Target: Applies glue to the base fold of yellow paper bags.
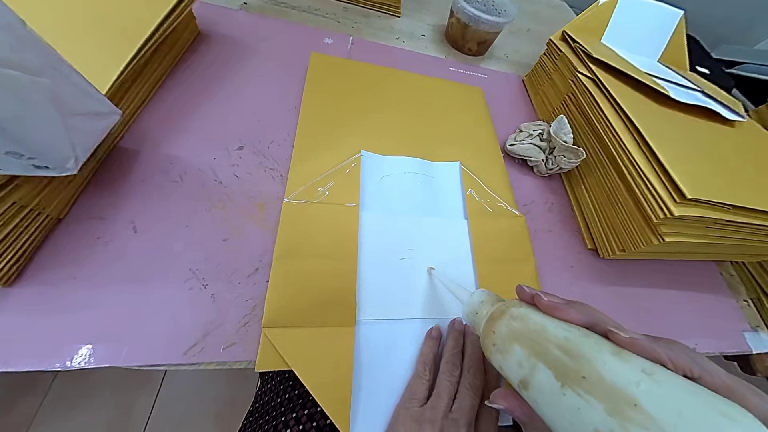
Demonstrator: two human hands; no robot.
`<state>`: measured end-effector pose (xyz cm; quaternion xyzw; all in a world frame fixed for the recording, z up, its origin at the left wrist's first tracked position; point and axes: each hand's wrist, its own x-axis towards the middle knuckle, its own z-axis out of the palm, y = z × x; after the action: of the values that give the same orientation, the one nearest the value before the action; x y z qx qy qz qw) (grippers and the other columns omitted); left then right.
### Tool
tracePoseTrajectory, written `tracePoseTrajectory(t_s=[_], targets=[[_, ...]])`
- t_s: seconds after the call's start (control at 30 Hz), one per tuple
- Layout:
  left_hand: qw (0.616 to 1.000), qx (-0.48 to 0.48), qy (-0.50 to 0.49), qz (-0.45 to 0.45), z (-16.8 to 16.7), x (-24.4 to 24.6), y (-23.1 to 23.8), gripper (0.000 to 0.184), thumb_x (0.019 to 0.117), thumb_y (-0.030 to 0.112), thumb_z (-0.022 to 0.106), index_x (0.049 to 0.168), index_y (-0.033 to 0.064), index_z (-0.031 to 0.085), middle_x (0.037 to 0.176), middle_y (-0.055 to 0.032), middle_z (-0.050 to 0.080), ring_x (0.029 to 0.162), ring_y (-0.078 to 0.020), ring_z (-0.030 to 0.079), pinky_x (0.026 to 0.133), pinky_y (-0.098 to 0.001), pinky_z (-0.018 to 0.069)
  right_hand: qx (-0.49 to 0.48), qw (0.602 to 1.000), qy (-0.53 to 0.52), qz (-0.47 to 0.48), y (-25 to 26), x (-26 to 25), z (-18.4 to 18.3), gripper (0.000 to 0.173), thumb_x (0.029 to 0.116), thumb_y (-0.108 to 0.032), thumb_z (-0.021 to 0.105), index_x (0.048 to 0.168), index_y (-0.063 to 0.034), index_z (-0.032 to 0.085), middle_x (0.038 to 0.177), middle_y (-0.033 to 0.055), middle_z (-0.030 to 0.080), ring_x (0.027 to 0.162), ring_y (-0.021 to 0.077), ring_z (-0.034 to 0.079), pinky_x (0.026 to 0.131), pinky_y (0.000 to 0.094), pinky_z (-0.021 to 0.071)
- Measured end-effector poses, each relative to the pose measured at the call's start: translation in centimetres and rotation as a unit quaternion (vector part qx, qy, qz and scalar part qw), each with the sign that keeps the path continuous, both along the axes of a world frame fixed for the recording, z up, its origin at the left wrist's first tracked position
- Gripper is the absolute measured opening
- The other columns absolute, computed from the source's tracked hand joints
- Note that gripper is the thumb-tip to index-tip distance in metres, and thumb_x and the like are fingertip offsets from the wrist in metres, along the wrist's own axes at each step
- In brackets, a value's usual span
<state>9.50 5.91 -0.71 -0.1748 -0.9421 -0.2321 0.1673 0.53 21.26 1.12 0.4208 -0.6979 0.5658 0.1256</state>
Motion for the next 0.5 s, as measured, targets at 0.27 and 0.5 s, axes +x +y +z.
tracePoseTrajectory(t_s=[0.27, 0.5], targets=[[0.996, 0.076, -0.036, -0.011, -1.2, 0.5, -0.2, 0.041, 0.1048, 0.011, 0.039, 0.131, -0.0118, 0.059, 0.137, -0.0284, 0.061, 0.136, -0.0361, 0.054, 0.118, -0.0438, 0.0289, 0.134, 0.99, 0.043, -0.004, -0.6, 3.7, 2.1, 0.036, 0.1088, -0.025, 0.044, 0.13, 0.0028, 0.05, 0.139, 0.0164, 0.06, 0.138, 0.0163, 0.052, 0.118, 0.0317, 0.0388], [0.998, 0.009, -0.053, -0.031, 0.4, 0.8, -1.5, 0.028, 0.0957, -0.003, 0.052, 0.117, -0.0067, 0.07, 0.128, -0.0235, 0.069, 0.129, -0.0368, 0.061, 0.115, -0.0448, 0.0386, 0.126, 0.976, 0.162, -0.079, -2.5, 1.5, -0.5, 0.029, 0.1088, -0.024, 0.043, 0.127, -0.004, 0.051, 0.132, 0.0117, 0.065, 0.13, 0.016, 0.06, 0.113, 0.0319, 0.0459]])
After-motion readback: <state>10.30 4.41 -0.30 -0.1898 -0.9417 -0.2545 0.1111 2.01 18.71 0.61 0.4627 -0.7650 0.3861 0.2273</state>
